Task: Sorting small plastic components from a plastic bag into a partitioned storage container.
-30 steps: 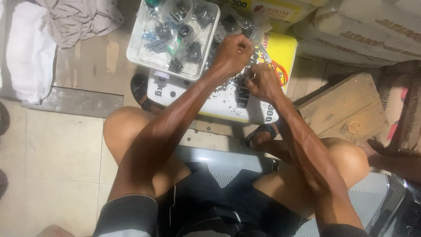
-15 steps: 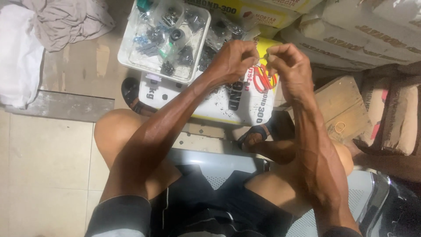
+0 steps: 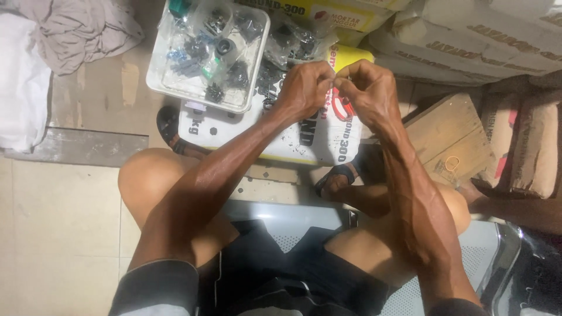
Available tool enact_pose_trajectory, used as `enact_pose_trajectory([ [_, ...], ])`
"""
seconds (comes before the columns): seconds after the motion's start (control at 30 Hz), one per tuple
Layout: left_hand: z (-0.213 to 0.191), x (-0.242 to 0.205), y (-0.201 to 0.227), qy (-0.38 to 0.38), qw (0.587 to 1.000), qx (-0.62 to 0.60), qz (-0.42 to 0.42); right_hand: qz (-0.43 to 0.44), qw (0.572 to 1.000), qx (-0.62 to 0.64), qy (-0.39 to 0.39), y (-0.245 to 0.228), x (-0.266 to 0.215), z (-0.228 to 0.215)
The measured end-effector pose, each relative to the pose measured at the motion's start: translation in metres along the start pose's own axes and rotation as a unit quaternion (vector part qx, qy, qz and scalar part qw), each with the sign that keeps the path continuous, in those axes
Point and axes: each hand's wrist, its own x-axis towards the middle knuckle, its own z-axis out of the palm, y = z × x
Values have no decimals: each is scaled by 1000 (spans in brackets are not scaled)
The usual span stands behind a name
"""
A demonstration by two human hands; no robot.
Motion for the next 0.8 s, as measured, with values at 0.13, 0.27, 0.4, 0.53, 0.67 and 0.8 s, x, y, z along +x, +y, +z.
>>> enact_pose_trajectory([
  [0.13, 0, 5, 7, 13, 999, -19, -46, -32, 999, -8, 25, 16, 0, -2],
  [0.27, 7, 2, -2, 123, 992, 1, -21, -51, 996, 10, 75, 13, 2, 10],
  [0.4, 15, -3, -11, 89, 996, 17, -5, -54, 996, -34, 61, 25, 4, 23],
  [0.53, 24, -3, -44, 111, 987, 112, -26, -30, 998, -44, 21, 20, 4, 30],
  [0.67, 6, -11, -49, 15, 973, 177, -145, 58, 989, -133, -1, 74, 10, 47],
  [0.8, 7, -29, -44, -70, 953, 225, -189, -16, 963, -269, 0, 134, 20, 72],
])
